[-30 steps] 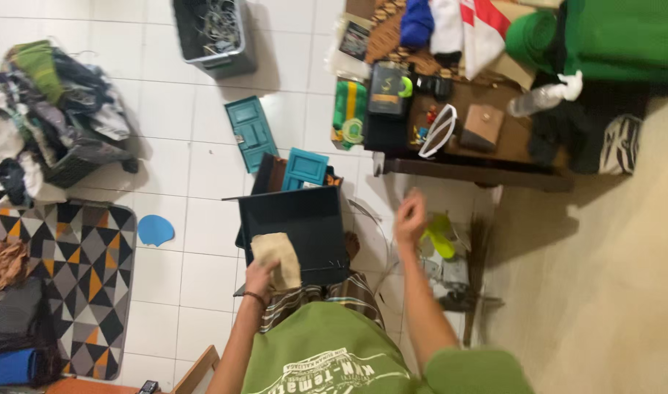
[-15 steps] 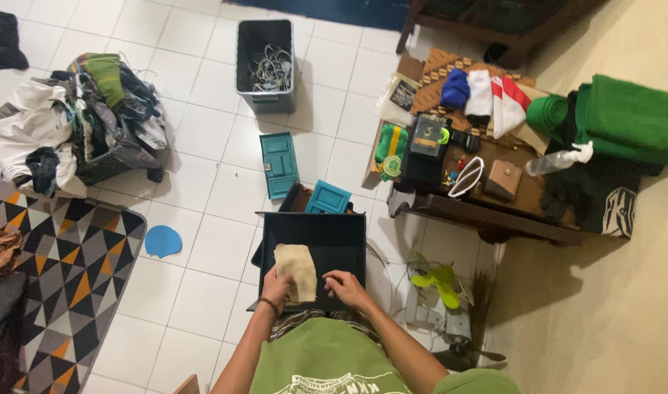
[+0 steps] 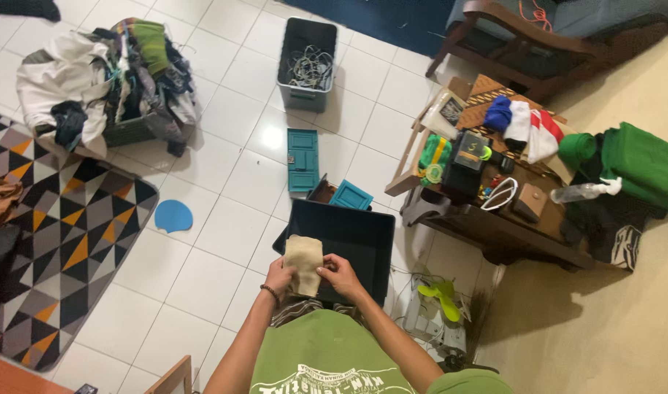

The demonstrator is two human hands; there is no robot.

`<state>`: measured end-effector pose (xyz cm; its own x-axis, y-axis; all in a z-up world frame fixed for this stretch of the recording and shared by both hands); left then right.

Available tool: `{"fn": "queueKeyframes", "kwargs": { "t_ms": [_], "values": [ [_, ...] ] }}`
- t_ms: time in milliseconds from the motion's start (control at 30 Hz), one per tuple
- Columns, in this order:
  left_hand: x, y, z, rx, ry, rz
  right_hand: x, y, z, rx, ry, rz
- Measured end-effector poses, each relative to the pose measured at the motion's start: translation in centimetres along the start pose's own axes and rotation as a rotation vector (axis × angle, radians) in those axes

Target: The person sprays a black plastic tray with a cleaning solution and wipes it with a cloth. They rotate the tray to clean different sides and edges, then place it on a wooden table to continue wiping the surface.

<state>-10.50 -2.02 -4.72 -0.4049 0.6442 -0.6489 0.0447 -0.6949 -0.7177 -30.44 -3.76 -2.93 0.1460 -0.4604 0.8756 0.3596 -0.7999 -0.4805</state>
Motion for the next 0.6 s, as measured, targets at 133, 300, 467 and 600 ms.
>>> {"fn": "queueKeyframes", "kwargs": {
  "t_ms": [133,300,467,600],
  "values": [
    [-0.9,-1.5,-2.0,0.034,-0.175,0.023,0.9,-0.3,1.8,-0.016,-0.077,-0.045],
    [-1.1,-3.2,-4.1,-0.017,-0.193,0.050,0.9,-1.4,4.7,0.041,-0.013,-0.036],
    [-0.1,-3.5,-5.3,-0.033,-0.250,0.083,0.8,-2.5,6.1,0.079,-0.032,0.100],
    [0.5,-2.6,-6.0,0.005,-0.265,0.115,1.4,-2.1,6.7,0.112,0.016,0.084]
  ]
}}
Point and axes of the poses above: each hand's wrist, its own y-axis towards the middle knuckle, its own z-axis out of the palm, x = y × z, the point moved 4 cm from there along y, towards the middle knuckle, and after that the axes turned 12 degrees about -y, right-handed, at the moved point
